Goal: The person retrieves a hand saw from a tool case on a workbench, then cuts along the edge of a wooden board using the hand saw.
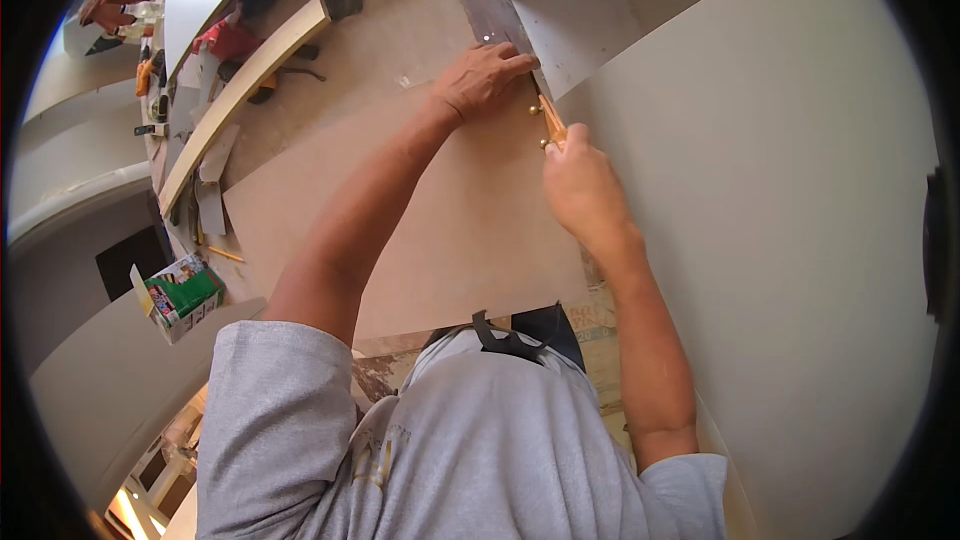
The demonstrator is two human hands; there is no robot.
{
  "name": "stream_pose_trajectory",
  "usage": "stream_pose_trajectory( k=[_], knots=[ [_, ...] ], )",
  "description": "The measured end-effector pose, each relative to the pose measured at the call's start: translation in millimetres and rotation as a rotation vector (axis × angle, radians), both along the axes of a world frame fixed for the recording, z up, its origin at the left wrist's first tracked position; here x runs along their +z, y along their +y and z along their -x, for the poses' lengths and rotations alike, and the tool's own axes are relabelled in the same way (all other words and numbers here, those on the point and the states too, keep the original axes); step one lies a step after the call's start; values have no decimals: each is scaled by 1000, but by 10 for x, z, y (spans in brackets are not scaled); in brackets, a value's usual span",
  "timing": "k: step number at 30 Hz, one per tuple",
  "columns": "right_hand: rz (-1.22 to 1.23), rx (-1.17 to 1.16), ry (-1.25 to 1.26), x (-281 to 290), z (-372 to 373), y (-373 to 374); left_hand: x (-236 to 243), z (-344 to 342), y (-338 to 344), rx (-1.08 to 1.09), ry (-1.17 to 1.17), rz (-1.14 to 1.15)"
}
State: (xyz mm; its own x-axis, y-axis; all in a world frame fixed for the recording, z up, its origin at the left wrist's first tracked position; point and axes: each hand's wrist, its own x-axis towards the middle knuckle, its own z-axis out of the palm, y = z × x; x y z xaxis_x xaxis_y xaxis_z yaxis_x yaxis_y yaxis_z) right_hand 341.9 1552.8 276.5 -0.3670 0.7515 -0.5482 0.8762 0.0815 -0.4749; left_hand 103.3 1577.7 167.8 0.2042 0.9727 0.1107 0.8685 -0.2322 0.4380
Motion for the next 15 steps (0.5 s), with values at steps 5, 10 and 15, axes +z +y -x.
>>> stream_pose_trajectory(
  k=[5,10,15],
  knots=[
    [169,-103,-95,926,-714,-665,-79,32,3,-9,30,55],
    [114,-85,-43,890,-631,-624,-99,30,8,-6,6,35],
    [-44,-10,114,-149,31,58,-7,12,2,3,37,-6]
  ],
)
